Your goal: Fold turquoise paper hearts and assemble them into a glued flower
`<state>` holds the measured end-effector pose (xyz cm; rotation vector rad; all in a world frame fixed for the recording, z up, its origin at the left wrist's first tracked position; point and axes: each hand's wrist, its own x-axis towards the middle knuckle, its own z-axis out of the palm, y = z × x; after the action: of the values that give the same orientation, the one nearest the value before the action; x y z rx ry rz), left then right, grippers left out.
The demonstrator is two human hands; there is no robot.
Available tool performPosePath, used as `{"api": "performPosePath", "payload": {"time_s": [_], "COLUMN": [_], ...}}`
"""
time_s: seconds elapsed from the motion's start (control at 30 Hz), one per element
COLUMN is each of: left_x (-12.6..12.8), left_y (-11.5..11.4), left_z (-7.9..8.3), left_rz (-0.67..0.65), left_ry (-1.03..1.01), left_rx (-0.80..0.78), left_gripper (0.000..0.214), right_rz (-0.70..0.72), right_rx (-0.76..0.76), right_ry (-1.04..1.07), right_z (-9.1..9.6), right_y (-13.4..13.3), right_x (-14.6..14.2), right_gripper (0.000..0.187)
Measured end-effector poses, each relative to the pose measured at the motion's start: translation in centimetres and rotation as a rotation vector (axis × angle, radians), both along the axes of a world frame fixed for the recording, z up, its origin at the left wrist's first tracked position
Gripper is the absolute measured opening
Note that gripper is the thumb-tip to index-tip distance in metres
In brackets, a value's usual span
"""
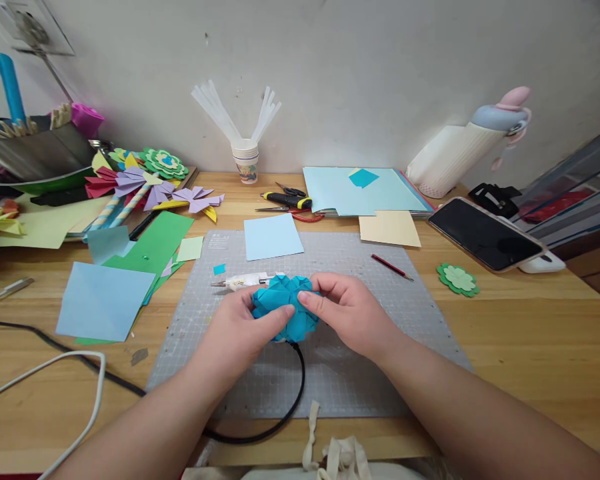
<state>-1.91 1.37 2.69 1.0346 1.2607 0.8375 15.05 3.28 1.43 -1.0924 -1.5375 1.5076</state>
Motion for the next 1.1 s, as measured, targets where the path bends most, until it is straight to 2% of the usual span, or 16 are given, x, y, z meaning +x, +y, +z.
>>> {"api": "performPosePath", "payload": {"time_s": [0.4,0.6,0.73,0.97,1.1], "left_x": [-0.10,-0.10,-0.19,0.27,0.32], "left_y": [-0.09,-0.23,-0.12,-0.33,-0.50], "left_z": [-0.25,-0.21,-0.10,0.28,0.18], "left_rz": [-0.019,0.074,0.137,0.142,0.161], "left_ry": [-0.061,-0.054,-0.074,0.040,0.086], "left_rx": [0.019,0.052,0.045,0.057,0.104], "left_gripper": [0.021,0.019,0.021,0.020,0.020], "right_rz": [-0.097,-0.010,0.017,-0.055,-0.015], "right_rx": [0.150,0.001,-0.071,0.079,0.097], "right_ry": [-0.118,0.091,0.121,-0.018,0.016], "right_z": [0.43,0.53,0.65,0.25,0.54], "right_y": [-0.89,-0.81,-0.60,-1.02,-0.99], "right_x": [-0.34,-0.44,-0.48,-0.55,-0.41], "right_gripper": [0.024,0.021,0.018,0.019,0.020]}}
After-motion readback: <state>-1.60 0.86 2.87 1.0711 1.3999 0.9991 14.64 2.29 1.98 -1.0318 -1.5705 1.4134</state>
